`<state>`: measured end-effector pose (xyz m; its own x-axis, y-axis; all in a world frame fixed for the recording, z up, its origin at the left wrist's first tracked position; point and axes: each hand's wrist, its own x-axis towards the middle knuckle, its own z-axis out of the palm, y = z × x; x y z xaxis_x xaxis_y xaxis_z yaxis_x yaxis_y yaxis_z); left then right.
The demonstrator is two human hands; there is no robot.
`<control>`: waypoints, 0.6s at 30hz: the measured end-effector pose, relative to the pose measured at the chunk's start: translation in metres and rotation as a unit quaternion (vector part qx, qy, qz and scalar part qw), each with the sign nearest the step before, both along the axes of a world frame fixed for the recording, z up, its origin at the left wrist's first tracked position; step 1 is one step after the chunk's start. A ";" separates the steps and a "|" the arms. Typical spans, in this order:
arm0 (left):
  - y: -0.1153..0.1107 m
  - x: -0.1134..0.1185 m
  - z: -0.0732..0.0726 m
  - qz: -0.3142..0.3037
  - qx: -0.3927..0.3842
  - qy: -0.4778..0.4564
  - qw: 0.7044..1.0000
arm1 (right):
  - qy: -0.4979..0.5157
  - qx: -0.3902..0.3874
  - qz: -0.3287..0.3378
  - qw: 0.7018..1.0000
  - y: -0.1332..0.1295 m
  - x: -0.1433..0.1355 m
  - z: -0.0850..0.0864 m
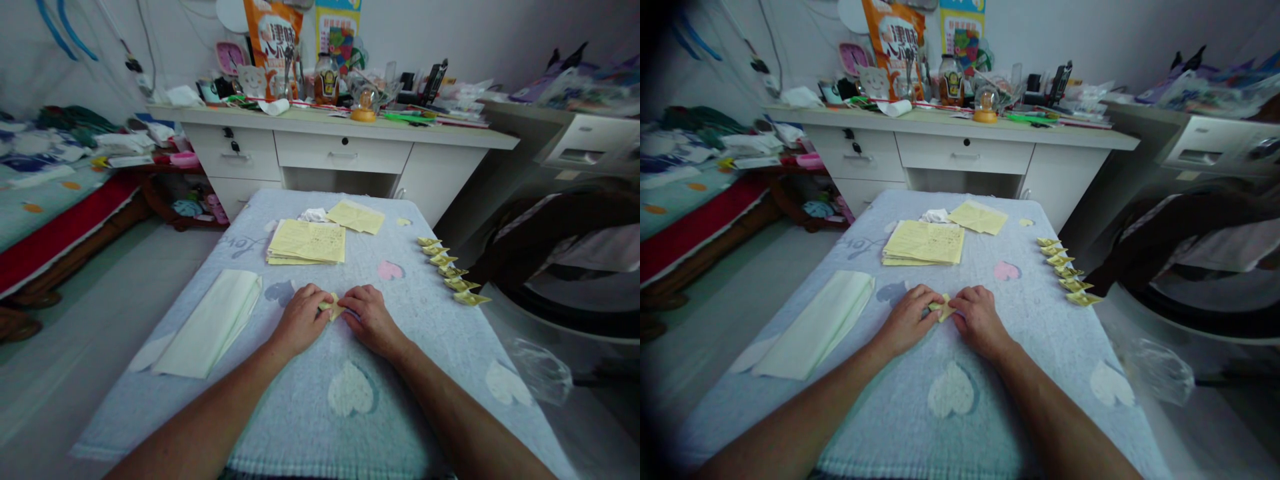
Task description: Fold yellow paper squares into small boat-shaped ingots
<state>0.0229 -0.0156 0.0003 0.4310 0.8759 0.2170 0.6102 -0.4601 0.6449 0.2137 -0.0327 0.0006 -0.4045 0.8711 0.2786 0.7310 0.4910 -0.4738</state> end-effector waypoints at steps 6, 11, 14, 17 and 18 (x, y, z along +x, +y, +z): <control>0.001 -0.002 0.001 -0.041 0.007 0.005 0.999 | -0.009 0.000 0.001 1.000 0.001 0.005 0.000; 0.000 -0.006 0.002 -0.066 0.030 0.032 0.997 | -0.029 0.015 0.012 0.999 -0.001 0.006 0.002; -0.001 -0.007 0.002 -0.074 0.054 0.044 0.995 | -0.045 0.034 0.013 0.998 -0.001 0.006 0.003; -0.001 -0.007 -0.001 -0.080 0.086 0.058 0.991 | -0.056 0.041 0.018 0.997 0.000 0.005 0.003; -0.001 -0.007 -0.002 -0.086 0.095 0.064 0.990 | -0.058 0.040 0.021 0.997 0.000 0.005 0.003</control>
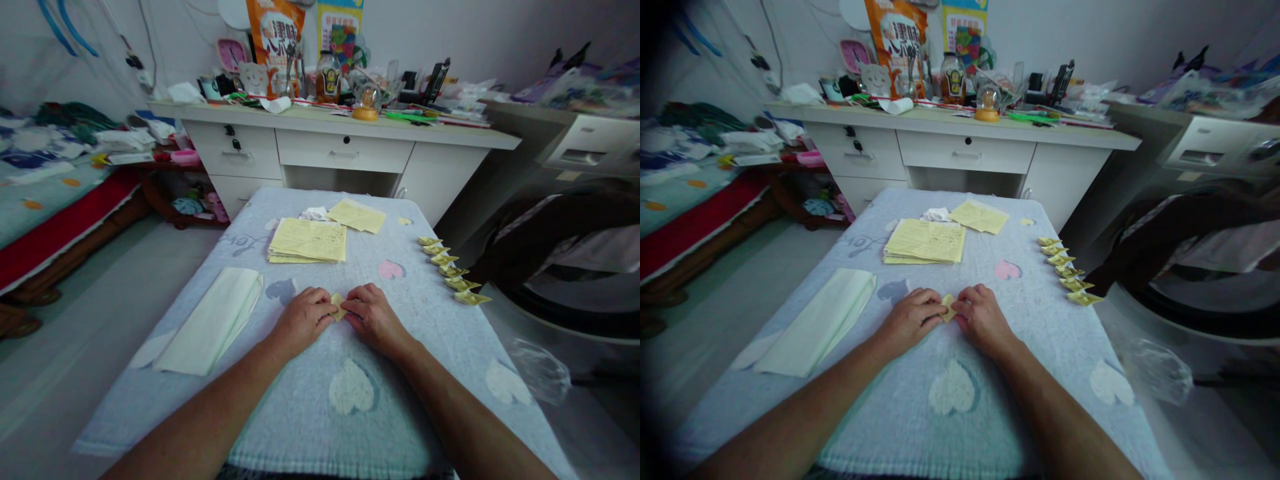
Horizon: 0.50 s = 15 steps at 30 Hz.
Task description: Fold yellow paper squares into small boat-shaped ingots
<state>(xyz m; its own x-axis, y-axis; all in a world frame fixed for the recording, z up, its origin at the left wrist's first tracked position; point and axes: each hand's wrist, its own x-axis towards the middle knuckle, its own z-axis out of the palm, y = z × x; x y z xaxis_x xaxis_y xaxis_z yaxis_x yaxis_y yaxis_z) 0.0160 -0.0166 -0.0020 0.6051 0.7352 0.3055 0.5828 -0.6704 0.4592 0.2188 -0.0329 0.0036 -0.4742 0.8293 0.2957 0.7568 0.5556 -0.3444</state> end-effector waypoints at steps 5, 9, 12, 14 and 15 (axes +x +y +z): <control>0.001 0.000 -0.001 -0.022 0.038 0.031 0.999 | 0.003 -0.011 0.021 1.000 0.000 -0.001 0.001; 0.000 0.000 0.001 -0.025 0.047 0.045 0.998 | 0.029 -0.025 0.022 0.999 0.001 0.000 -0.001; 0.000 0.001 0.000 -0.012 0.037 0.036 0.999 | 0.047 -0.033 0.007 0.998 0.002 -0.001 -0.003; 0.000 0.001 -0.001 0.005 0.023 0.017 1.000 | 0.052 -0.038 -0.007 0.998 0.003 -0.002 -0.003; 0.000 0.001 -0.002 0.013 0.016 0.005 1.000 | 0.054 -0.040 -0.013 0.998 0.003 -0.003 -0.003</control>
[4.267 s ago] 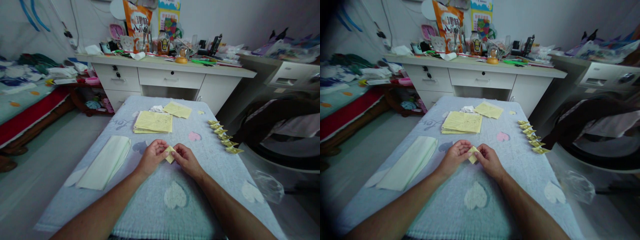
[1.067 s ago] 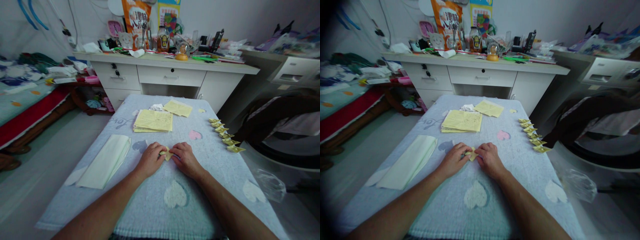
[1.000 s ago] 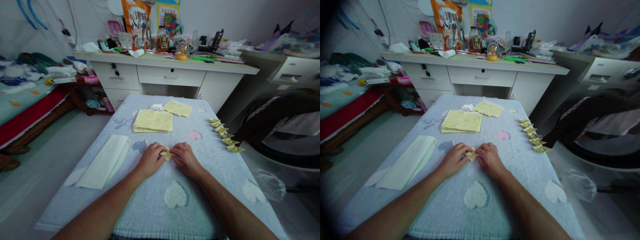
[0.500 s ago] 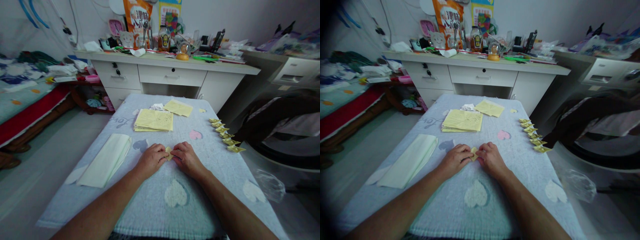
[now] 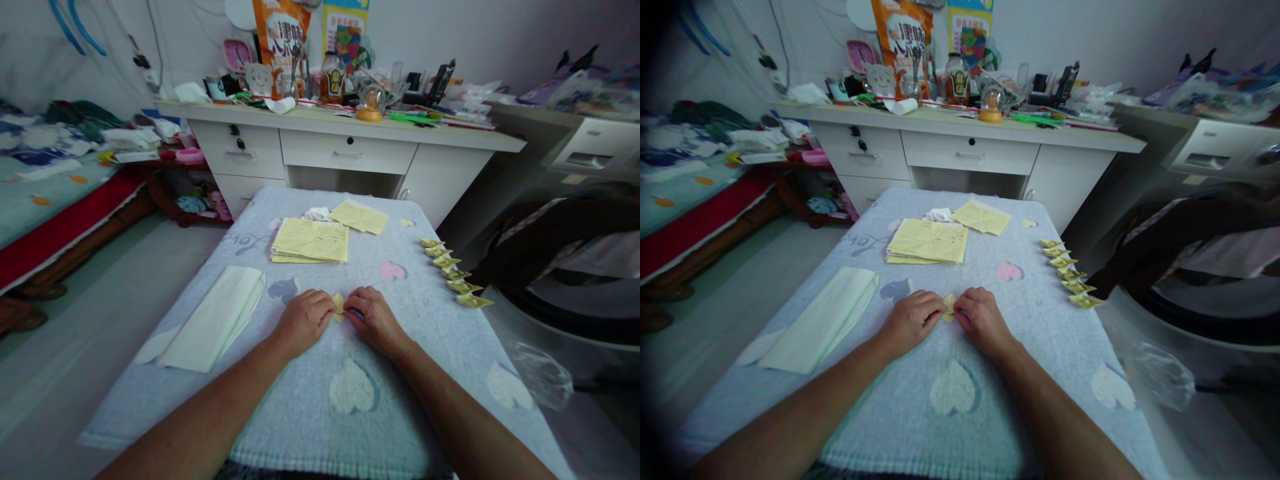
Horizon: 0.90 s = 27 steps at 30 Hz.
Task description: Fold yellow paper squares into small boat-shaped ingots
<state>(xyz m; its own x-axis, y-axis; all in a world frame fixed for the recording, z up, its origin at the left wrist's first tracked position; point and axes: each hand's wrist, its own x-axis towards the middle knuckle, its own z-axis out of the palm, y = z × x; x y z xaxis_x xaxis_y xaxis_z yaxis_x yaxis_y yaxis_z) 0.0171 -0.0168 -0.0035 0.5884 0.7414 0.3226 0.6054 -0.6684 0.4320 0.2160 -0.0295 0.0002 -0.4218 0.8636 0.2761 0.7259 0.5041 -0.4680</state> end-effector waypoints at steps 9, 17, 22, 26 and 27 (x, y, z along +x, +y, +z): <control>0.002 0.000 -0.004 0.013 0.005 -0.025 1.000 | 0.003 0.012 -0.019 1.000 0.001 0.000 -0.005; 0.000 0.001 -0.001 -0.017 0.019 0.003 1.000 | -0.044 0.052 -0.041 0.997 -0.004 -0.004 -0.004; 0.000 0.003 -0.001 0.006 0.002 -0.023 1.000 | -0.053 0.058 -0.029 0.997 -0.004 -0.004 -0.001; 0.001 0.004 0.000 0.041 -0.007 -0.034 0.999 | -0.014 0.015 -0.034 0.999 -0.001 -0.003 -0.002; 0.002 0.003 0.000 0.050 -0.009 -0.033 0.998 | -0.005 0.003 -0.039 0.999 0.000 -0.003 -0.002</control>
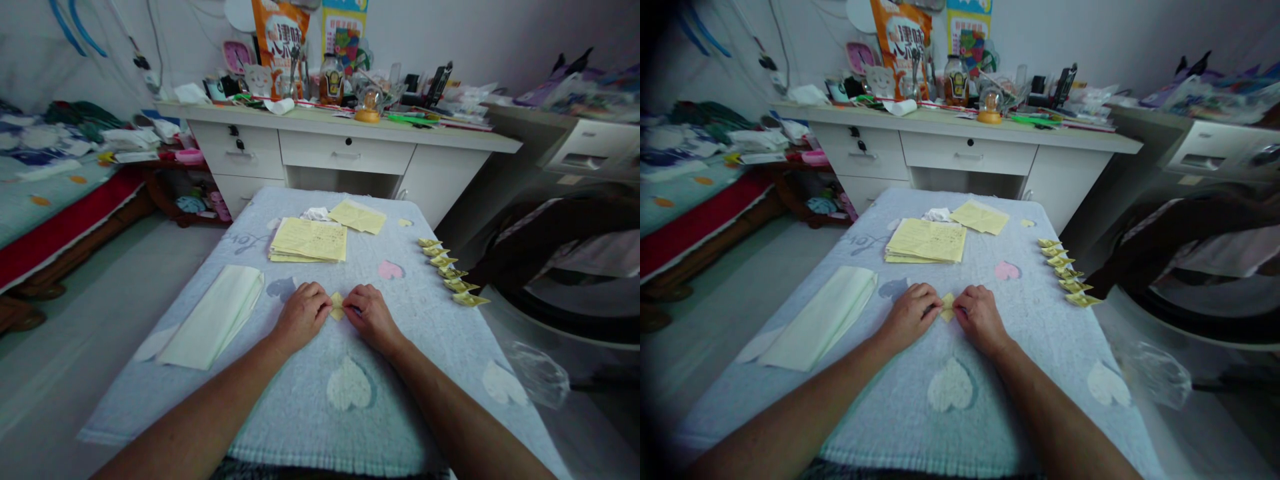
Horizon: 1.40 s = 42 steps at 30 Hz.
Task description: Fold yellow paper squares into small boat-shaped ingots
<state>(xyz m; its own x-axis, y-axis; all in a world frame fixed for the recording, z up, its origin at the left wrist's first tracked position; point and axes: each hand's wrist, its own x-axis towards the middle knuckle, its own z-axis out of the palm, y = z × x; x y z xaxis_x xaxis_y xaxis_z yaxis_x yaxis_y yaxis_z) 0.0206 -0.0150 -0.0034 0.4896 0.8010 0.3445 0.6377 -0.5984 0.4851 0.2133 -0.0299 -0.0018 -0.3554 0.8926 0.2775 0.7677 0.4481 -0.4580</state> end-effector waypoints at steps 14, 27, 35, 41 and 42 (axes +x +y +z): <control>0.005 0.001 0.002 0.050 -0.035 0.012 0.998 | -0.030 -0.058 -0.088 0.994 0.005 -0.003 0.001; 0.005 0.002 0.001 0.093 -0.026 0.051 0.994 | -0.034 -0.040 -0.127 0.990 0.005 -0.005 -0.001; 0.006 0.002 -0.001 0.096 -0.022 0.052 0.994 | -0.035 -0.033 -0.129 0.990 0.006 -0.005 -0.002; 0.006 0.001 0.001 0.089 -0.028 0.055 0.994 | -0.015 -0.027 -0.095 0.995 0.002 -0.004 0.000; 0.006 0.001 0.000 0.088 -0.028 0.053 0.994 | -0.013 -0.026 -0.088 0.996 0.002 -0.004 0.000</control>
<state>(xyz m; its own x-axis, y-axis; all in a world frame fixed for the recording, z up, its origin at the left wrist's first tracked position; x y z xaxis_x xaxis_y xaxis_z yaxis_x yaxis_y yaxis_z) 0.0213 -0.0089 -0.0031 0.3710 0.8940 0.2513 0.7799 -0.4468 0.4382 0.2093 -0.0277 -0.0014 -0.1989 0.9547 0.2215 0.8438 0.2818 -0.4568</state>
